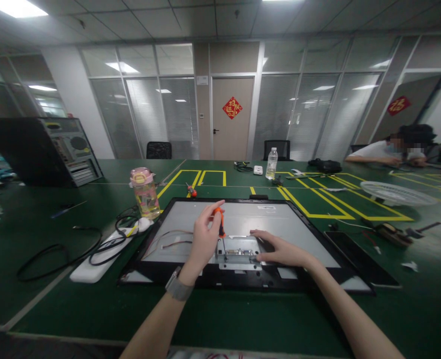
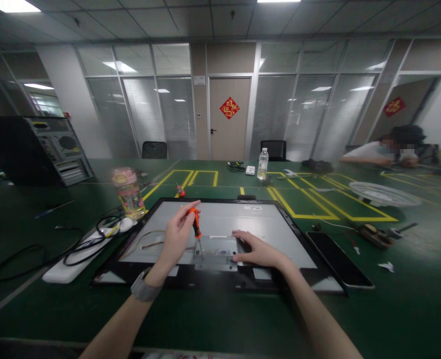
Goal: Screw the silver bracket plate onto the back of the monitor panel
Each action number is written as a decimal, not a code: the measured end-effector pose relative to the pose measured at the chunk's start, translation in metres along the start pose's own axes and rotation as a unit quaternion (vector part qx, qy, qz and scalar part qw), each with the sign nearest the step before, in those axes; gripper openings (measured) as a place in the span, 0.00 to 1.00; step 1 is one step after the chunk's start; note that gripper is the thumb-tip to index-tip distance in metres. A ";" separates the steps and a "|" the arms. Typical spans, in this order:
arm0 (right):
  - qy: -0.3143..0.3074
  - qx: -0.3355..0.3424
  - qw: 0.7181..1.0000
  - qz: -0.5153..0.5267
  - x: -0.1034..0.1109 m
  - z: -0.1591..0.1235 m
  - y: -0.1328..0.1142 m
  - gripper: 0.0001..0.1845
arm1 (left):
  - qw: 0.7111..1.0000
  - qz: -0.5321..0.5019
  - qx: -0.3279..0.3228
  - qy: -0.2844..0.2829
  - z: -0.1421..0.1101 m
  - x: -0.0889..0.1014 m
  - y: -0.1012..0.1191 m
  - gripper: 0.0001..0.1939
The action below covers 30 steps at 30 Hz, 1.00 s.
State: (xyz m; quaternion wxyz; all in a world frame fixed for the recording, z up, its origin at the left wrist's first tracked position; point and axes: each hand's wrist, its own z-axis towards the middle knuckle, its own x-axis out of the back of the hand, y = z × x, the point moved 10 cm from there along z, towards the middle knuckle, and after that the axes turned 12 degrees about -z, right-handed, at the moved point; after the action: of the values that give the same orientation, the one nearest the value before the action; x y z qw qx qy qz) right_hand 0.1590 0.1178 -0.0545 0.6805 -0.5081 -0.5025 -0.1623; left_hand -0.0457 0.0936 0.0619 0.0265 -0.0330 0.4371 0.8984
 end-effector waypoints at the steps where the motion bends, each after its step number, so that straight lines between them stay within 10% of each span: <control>1: 0.000 0.000 1.000 0.000 0.000 0.000 0.000 0.43 | 1.000 0.018 -0.010 0.011 0.000 0.002 0.001 0.12; 30: 0.001 0.006 1.000 0.001 0.001 0.001 -0.001 0.42 | 0.999 -0.017 -0.037 -0.028 -0.003 -0.009 0.013 0.08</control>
State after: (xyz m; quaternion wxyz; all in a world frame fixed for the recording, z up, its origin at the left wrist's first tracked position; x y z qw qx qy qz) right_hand 0.1579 0.1178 -0.0532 0.6841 -0.5048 -0.5018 -0.1593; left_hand -0.0372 0.0836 0.0709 0.0525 -0.0159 0.4022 0.9139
